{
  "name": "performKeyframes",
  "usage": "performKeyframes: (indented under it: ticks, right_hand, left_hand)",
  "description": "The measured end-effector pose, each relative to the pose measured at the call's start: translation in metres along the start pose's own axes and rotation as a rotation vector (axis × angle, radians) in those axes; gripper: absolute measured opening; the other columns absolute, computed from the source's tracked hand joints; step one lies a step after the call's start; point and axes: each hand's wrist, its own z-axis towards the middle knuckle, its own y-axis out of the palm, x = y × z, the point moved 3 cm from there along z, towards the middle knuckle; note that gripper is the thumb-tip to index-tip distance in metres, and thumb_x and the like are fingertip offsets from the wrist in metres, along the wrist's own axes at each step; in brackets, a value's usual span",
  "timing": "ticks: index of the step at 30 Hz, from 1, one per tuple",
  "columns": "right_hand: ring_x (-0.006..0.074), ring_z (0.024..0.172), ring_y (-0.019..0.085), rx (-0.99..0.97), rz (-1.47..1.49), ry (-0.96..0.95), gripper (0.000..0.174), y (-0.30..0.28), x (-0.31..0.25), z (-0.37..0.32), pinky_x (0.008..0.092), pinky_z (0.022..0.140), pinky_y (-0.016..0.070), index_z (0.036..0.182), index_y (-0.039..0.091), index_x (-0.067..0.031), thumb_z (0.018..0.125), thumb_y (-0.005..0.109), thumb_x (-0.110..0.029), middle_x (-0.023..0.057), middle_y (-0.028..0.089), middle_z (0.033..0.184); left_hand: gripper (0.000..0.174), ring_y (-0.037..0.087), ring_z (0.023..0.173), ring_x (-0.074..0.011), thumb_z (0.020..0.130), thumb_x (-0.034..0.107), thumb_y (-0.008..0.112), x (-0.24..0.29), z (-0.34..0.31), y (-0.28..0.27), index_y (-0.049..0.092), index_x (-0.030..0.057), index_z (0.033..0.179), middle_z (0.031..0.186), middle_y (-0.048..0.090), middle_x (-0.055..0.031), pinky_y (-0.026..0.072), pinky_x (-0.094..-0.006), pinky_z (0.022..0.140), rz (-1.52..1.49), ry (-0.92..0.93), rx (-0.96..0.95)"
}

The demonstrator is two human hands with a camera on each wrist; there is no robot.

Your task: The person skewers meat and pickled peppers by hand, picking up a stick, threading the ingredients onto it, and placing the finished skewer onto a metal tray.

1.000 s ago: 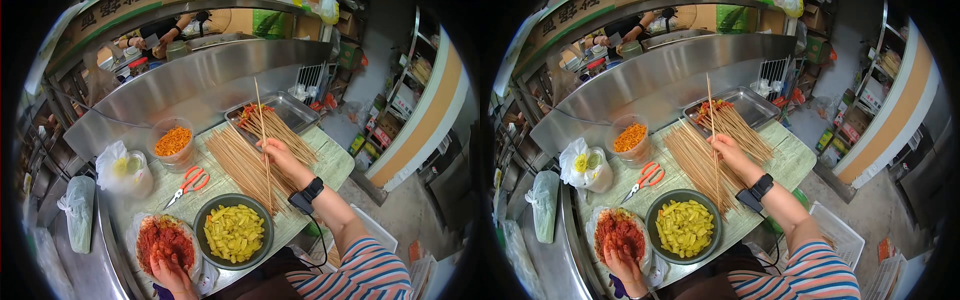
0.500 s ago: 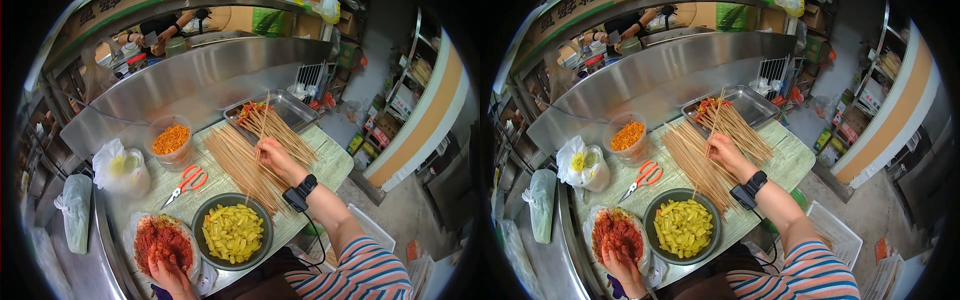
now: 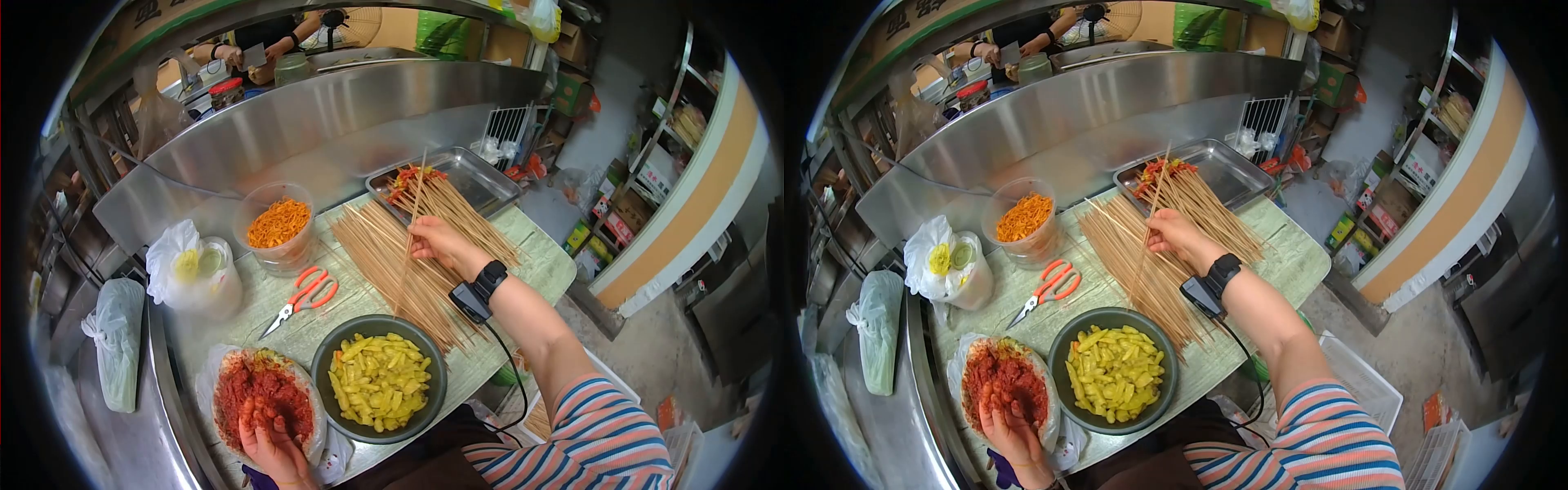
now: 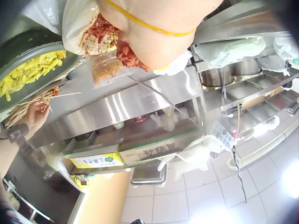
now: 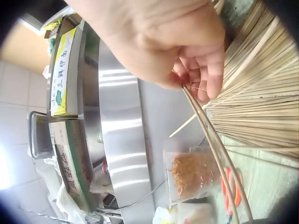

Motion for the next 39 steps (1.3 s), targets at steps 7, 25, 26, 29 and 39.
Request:
performKeyframes:
  ticks: [7,25,26,29,39]
  right_hand:
    - [0.0114,0.064,0.057,0.037,-0.171,-0.016,0.013,-0.003,0.000,0.019,0.0230,0.054,0.0505,0.085,0.054,-0.0052,0.087,0.055,-0.018,0.0041,0.058,0.075]
    - [0.0143,0.061,0.059,0.028,-0.509,0.048,0.015,-0.003,0.014,0.039,0.0255,0.054,0.0508,0.094,0.057,0.0028,0.085,0.049,-0.007,0.0082,0.060,0.073]
    - [0.0143,0.061,0.059,0.028,-0.510,0.048,0.015,-0.004,0.014,0.038,0.0255,0.054,0.0508,0.094,0.057,0.0028,0.085,0.049,-0.007,0.0082,0.060,0.073]
    - [0.0142,0.064,0.060,0.000,-0.538,0.065,0.015,-0.007,0.014,0.034,0.0260,0.057,0.0518,0.093,0.058,0.0032,0.081,0.055,-0.005,0.0084,0.060,0.076]
    - [0.0148,0.069,0.060,-0.144,-0.815,0.089,0.027,-0.008,0.018,0.021,0.0255,0.059,0.0508,0.095,0.061,0.0021,0.068,0.066,0.001,0.0060,0.061,0.079]
  left_hand:
    - [0.027,0.058,0.099,-0.0176,0.091,0.007,0.046,-0.001,0.001,0.000,0.049,0.0002,0.118,0.115,0.056,-0.0112,0.0511,-0.0259,0.079,-0.022,-0.008,-0.022]
    - [0.029,0.057,0.102,-0.0192,0.091,0.006,0.047,-0.002,0.002,-0.007,0.047,-0.0007,0.119,0.119,0.054,-0.0119,0.0512,-0.0292,0.083,-0.058,-0.009,-0.076]
    - [0.029,0.057,0.103,-0.0191,0.091,0.006,0.047,-0.003,0.002,-0.008,0.047,-0.0007,0.119,0.119,0.054,-0.0120,0.0511,-0.0292,0.083,-0.062,-0.011,-0.079]
    - [0.029,0.057,0.103,-0.0190,0.091,0.006,0.047,-0.003,0.001,-0.007,0.047,-0.0008,0.119,0.120,0.054,-0.0121,0.0509,-0.0293,0.084,-0.062,-0.004,-0.076]
    - [0.030,0.056,0.104,-0.0196,0.091,0.007,0.047,-0.003,0.001,-0.008,0.047,-0.0009,0.119,0.121,0.052,-0.0119,0.0505,-0.0298,0.085,-0.063,0.001,-0.112]
